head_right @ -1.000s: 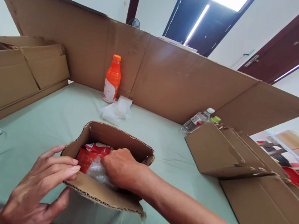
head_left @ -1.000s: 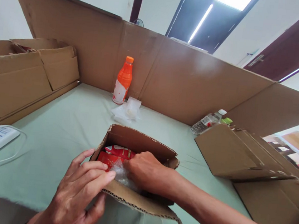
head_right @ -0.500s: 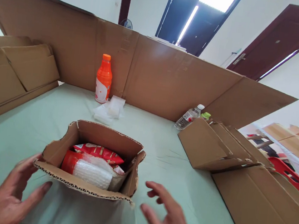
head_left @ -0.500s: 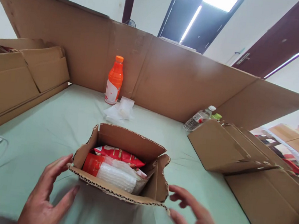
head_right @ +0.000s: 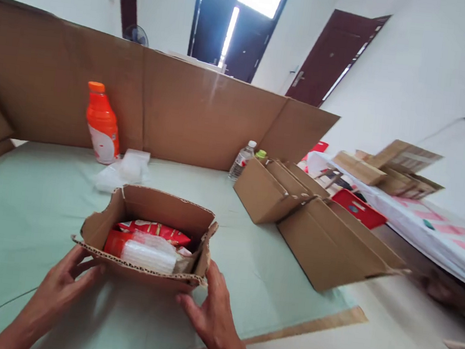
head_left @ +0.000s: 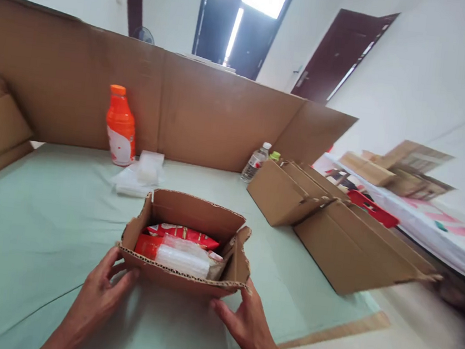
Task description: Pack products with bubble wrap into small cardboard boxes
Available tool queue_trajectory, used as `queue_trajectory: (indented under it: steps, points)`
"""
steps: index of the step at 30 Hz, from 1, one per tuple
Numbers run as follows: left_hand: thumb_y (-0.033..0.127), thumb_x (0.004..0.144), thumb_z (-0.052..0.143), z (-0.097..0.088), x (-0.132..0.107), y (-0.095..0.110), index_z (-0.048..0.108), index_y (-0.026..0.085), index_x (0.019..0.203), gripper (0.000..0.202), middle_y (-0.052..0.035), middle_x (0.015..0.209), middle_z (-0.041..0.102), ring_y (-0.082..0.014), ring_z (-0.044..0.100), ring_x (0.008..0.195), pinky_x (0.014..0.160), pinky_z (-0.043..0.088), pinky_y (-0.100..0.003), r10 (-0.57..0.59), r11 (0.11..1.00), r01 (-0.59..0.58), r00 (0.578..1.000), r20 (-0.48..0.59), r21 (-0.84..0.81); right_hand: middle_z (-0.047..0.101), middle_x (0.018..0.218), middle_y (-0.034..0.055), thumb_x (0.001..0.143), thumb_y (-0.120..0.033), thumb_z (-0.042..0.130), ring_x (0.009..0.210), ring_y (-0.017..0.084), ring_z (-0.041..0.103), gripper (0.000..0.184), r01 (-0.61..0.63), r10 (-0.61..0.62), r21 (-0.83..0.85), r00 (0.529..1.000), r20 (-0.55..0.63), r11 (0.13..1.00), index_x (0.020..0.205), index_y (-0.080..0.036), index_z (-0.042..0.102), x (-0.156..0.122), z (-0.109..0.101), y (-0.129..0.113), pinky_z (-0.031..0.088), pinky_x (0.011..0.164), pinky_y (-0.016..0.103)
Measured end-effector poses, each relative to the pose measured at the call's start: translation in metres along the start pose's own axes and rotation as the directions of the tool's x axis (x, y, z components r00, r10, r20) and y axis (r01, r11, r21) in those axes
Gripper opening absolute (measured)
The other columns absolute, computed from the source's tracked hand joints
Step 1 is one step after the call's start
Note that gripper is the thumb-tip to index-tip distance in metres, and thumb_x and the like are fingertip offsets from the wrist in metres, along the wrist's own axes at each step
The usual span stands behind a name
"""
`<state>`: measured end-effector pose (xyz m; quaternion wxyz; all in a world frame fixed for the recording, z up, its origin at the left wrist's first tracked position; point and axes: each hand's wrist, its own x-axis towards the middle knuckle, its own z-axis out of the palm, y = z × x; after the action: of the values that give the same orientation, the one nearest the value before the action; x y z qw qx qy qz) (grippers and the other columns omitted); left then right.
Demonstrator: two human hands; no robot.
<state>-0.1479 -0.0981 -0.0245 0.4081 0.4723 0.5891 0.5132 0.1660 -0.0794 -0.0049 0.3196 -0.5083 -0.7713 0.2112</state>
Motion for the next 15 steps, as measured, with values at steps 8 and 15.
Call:
queue_trajectory:
  steps: [8,15]
  points:
    - [0.056,0.082,0.067,0.033,0.007,-0.01,0.058,0.023,0.122,0.053,-0.0087,0.13,0.066,-0.0287,0.069,0.112,0.088,0.061,-0.034,0.01,1.0,-0.007,0.99,0.14,-0.021,0.019,0.164,0.0205,0.055,-0.077,0.078,0.149,0.044,0.021,0.142,-0.097,0.095,0.163,0.995,0.019,0.982,0.161,-0.02,0.001,-0.016,-0.021,0.052,0.027,0.118,0.06]
    - [0.061,0.08,0.066,0.064,0.014,-0.018,0.05,0.023,0.137,0.07,-0.0113,0.134,0.064,-0.0303,0.066,0.116,0.089,0.061,-0.037,0.005,1.0,-0.007,0.996,0.086,0.022,0.028,0.16,0.0197,0.062,-0.045,0.084,0.146,0.039,0.032,0.128,-0.07,0.114,0.262,0.981,-0.159,0.963,0.159,-0.021,0.003,-0.012,-0.01,0.075,0.033,0.115,0.056]
